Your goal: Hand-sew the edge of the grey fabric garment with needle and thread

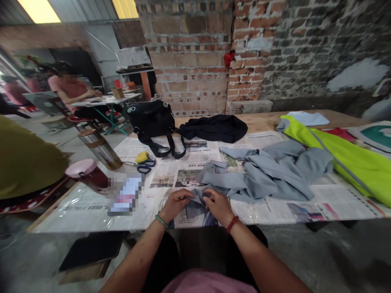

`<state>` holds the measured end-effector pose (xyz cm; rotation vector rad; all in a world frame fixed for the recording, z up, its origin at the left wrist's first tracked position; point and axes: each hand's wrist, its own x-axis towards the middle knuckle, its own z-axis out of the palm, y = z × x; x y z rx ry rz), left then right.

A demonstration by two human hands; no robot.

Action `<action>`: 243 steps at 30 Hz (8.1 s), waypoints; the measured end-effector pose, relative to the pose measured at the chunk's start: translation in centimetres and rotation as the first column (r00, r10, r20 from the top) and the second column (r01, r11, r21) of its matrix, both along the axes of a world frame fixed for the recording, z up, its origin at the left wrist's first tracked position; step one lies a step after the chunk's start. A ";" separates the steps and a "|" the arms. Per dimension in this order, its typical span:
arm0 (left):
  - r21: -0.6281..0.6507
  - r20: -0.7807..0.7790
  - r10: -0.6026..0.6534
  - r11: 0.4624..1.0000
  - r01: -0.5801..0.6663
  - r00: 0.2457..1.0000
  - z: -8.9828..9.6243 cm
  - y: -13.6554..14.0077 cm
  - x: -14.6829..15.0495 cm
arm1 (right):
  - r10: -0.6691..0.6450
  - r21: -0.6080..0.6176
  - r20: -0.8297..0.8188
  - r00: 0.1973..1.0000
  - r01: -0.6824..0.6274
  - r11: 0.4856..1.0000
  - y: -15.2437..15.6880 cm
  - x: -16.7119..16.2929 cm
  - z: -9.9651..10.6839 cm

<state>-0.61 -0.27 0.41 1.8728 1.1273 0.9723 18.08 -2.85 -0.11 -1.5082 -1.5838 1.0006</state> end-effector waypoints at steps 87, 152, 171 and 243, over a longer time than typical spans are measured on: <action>-0.223 0.139 0.181 0.964 -0.147 0.974 0.0 0.5 0.1 | -0.026 0.081 -0.695 0.719 0.114 0.990 13.8 4.9 12.7; -0.259 0.258 0.131 0.964 -0.062 0.957 -0.6 0.6 0.2 | 0.436 0.213 0.305 0.847 -0.507 0.835 4.6 -1.5 2.4; -0.297 0.264 0.175 0.950 -0.093 0.948 -0.2 0.4 0.2 | 0.010 0.574 0.424 0.906 -0.277 0.770 0.6 -2.9 2.0; -0.361 0.294 0.111 0.933 0.002 0.949 -0.8 0.5 0.0 | -0.069 0.344 -0.555 0.829 0.304 0.888 14.5 5.1 13.6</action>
